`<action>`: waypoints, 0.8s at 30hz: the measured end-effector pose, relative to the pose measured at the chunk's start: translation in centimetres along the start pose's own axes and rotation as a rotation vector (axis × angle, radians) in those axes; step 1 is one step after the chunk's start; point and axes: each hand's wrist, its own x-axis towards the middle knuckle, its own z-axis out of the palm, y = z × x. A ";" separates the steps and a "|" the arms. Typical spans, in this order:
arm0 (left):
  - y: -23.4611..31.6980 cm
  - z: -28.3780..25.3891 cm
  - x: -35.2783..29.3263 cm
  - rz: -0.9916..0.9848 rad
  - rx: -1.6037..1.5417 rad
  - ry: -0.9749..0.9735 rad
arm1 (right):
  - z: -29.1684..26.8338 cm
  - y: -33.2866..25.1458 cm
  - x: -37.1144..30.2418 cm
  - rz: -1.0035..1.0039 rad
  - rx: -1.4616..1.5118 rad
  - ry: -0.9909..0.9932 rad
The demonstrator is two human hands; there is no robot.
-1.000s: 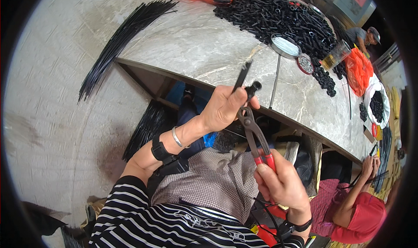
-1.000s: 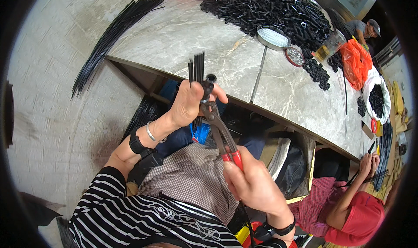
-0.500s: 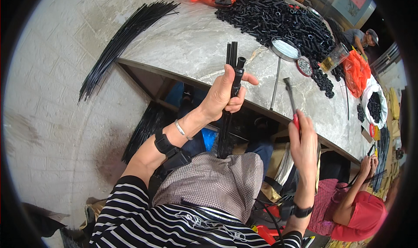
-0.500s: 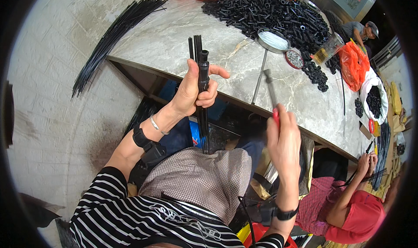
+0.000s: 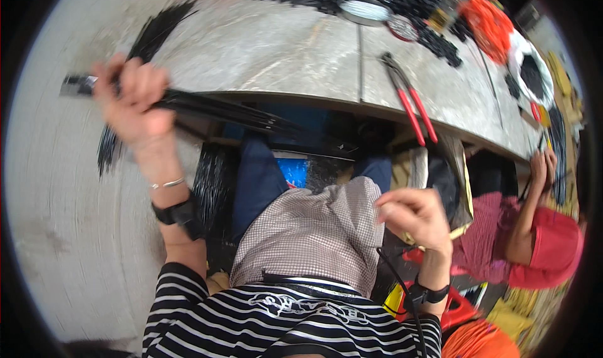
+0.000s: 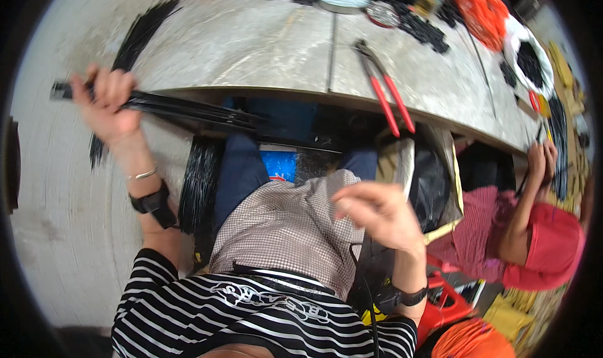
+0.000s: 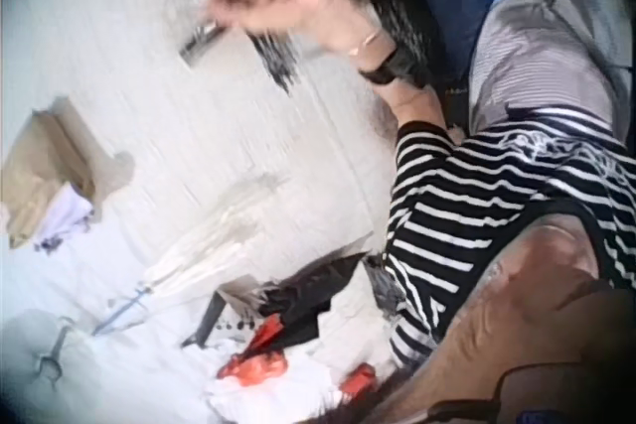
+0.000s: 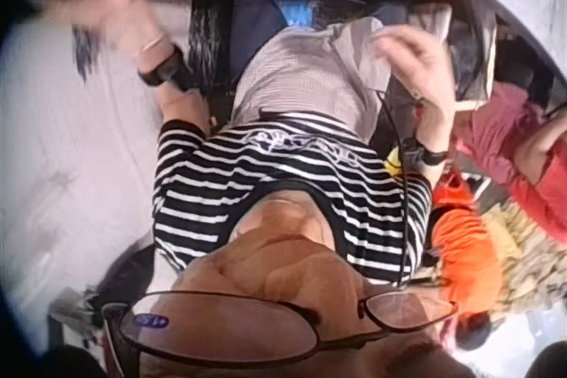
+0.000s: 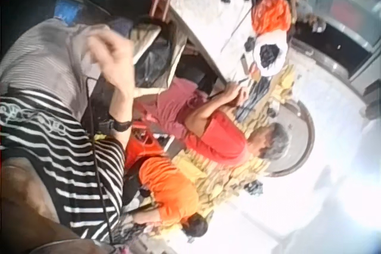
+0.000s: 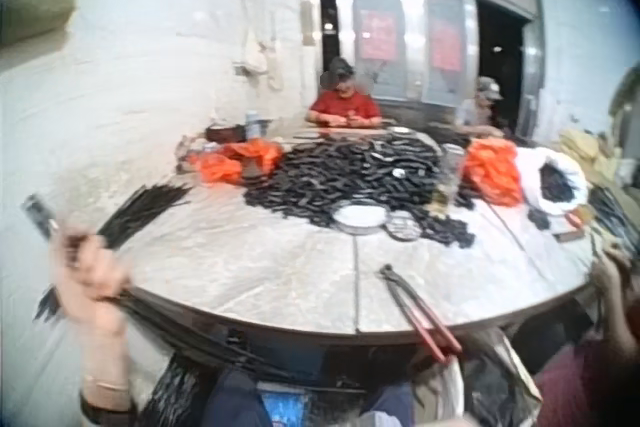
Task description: Assembling components for umbrella production at a factory workstation.
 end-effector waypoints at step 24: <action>0.4 -12.1 -9.8 0.054 -0.687 0.206 | 8.4 2.4 2.4 -0.411 0.961 0.416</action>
